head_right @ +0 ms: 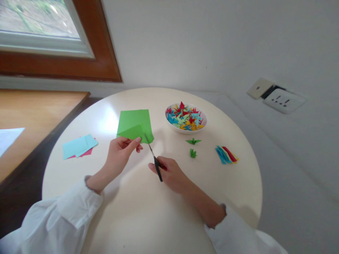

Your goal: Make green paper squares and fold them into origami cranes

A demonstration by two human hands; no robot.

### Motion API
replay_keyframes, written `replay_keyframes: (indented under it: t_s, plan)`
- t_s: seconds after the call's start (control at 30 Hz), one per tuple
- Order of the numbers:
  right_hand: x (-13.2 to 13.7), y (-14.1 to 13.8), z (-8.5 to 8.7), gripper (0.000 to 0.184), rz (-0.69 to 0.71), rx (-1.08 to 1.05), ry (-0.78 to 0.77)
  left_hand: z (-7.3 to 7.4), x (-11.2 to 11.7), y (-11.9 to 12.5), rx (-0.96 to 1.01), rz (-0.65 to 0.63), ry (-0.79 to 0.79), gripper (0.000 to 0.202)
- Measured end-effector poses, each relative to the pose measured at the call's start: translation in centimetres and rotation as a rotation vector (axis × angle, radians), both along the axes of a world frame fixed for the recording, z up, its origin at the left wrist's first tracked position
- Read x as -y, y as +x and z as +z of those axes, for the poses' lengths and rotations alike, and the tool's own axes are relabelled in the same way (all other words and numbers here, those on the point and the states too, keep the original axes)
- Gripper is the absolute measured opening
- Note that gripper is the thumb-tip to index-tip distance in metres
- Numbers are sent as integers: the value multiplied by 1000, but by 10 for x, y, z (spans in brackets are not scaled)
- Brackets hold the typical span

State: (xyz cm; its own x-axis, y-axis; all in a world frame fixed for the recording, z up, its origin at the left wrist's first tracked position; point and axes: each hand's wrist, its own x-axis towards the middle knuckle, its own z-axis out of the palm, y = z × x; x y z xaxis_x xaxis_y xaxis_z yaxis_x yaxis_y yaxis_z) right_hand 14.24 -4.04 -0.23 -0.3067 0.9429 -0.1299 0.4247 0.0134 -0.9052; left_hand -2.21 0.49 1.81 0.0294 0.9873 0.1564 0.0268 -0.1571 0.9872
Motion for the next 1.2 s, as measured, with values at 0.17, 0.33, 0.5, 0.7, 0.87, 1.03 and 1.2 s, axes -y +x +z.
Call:
replay_keyframes:
  t_s: [0.17,0.33,0.5,0.7,0.87,1.03,1.2]
  plan:
    - [1,0,-2,49,-4,-8,-5,-1,0,-1,-8,2,6,28]
    - [2,1,-4,48,-6,-15,-10,-1,0,0,-7,1,11,28]
    - [1,2,-6,47,-5,-21,-9,-1,0,1,-12,4,1,28]
    - [0,1,-5,48,-11,-26,-14,-1,0,-1,-24,-1,5,28]
    - [1,1,-3,48,-13,-18,-13,-1,1,0,-25,3,5,29]
    - [1,1,-5,48,-16,-29,-7,-1,0,0,-17,-1,11,28]
    - [1,1,-6,48,-22,-24,-12,-2,0,-1,-22,-3,8,28]
